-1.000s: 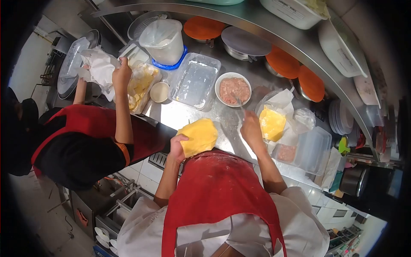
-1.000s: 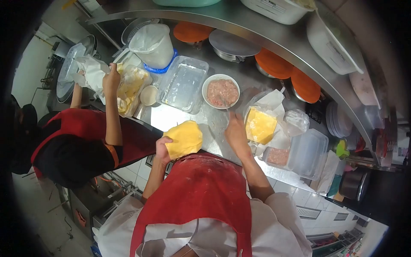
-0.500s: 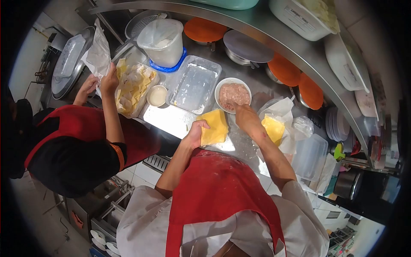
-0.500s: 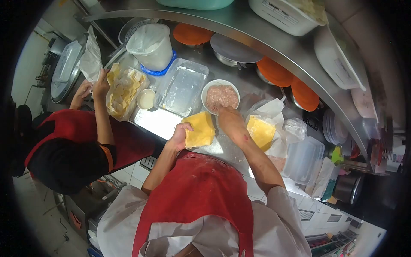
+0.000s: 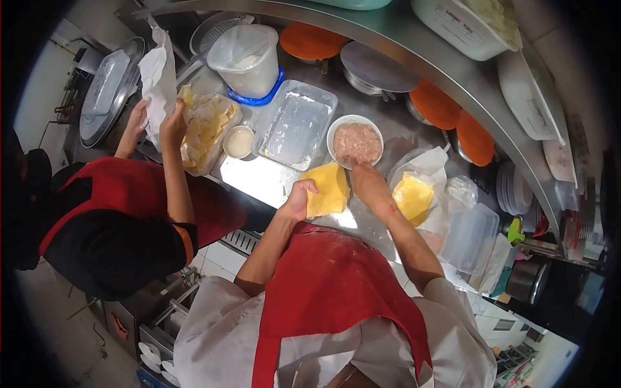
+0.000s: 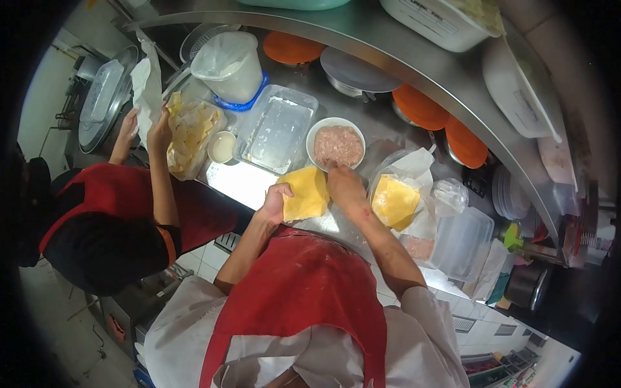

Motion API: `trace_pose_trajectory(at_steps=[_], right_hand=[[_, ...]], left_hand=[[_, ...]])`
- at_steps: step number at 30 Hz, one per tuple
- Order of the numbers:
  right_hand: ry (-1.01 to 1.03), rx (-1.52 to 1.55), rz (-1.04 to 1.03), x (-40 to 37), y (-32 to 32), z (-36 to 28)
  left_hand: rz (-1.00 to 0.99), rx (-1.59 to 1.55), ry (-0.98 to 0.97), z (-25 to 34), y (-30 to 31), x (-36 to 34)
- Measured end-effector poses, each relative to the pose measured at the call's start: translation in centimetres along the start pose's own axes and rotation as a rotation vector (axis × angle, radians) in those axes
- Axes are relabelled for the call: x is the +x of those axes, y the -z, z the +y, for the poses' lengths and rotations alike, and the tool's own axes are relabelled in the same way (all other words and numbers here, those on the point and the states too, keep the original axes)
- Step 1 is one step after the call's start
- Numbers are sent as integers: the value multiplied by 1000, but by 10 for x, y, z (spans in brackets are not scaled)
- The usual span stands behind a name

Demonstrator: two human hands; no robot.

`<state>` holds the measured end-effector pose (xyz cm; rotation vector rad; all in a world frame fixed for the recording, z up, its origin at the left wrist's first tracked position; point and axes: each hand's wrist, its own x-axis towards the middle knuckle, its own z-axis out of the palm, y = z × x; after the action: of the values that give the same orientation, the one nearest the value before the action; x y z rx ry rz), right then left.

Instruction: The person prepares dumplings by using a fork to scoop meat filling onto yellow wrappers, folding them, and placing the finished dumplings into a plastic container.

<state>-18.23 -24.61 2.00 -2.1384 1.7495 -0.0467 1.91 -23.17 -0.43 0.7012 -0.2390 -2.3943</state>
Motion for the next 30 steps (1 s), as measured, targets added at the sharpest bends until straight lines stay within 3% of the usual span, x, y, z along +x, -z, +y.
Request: trace_pose_trajectory(at_steps=[3,6,9,12,18,21,30], right_hand=[[153,29,-194,12,22,30],[35,125,-97,1,29,33],[-89,37,23,-10,7,10],[9,117,-166,-4,20,28],[-41,80,-54,-11,16,22],[-4,12,-273,0,31,34],[18,-98,-132,-20,41,16]], left_hand=[[2,33,21,-3,-2,5],[-2,20,18,-10,-3,4],[-8,-4,10,-12,-5,6],[-13,-20,36,-14,-5,7],[-14,-16,57,-18,-15,4],[-9,-8,54,-23,-14,2],[-4,1,31,-24,-5,0]])
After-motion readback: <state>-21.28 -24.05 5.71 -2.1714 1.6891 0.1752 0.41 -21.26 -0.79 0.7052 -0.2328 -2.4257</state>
